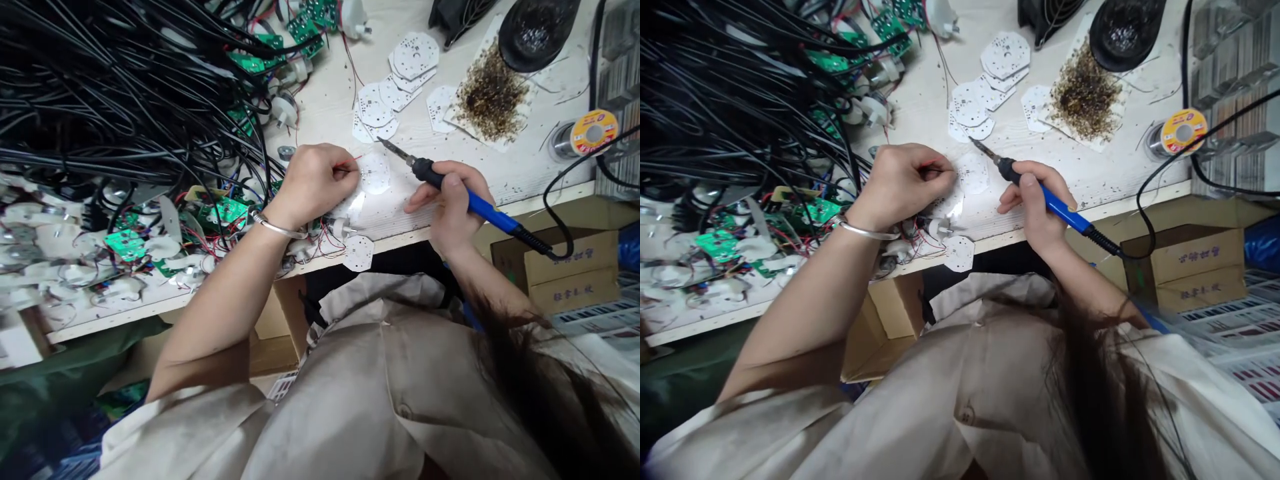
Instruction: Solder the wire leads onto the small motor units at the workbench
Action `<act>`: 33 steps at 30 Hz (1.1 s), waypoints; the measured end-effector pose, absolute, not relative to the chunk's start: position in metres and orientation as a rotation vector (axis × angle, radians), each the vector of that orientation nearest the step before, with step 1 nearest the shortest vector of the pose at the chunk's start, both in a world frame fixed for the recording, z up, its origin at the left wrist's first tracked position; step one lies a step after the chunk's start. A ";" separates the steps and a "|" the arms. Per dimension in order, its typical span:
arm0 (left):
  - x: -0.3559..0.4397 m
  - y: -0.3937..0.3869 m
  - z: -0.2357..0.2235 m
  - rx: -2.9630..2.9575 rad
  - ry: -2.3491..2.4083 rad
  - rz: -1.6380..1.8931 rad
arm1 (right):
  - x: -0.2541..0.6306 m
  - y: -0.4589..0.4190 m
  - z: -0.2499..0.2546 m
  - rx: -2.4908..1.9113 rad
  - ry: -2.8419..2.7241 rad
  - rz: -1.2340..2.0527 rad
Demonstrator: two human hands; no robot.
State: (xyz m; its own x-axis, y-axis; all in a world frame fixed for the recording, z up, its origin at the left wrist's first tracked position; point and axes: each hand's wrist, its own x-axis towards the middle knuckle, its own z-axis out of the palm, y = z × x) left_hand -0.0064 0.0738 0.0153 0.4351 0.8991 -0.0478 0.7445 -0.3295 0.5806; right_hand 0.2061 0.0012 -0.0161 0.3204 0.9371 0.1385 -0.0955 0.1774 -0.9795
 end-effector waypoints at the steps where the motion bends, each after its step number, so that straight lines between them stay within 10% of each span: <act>1: -0.006 0.074 0.015 2.162 1.388 0.397 | 0.206 0.000 -0.015 -1.170 -0.968 0.934; 33: -0.004 0.079 -0.003 2.214 1.367 0.431 | 0.204 -0.004 -0.020 -1.229 -1.074 1.094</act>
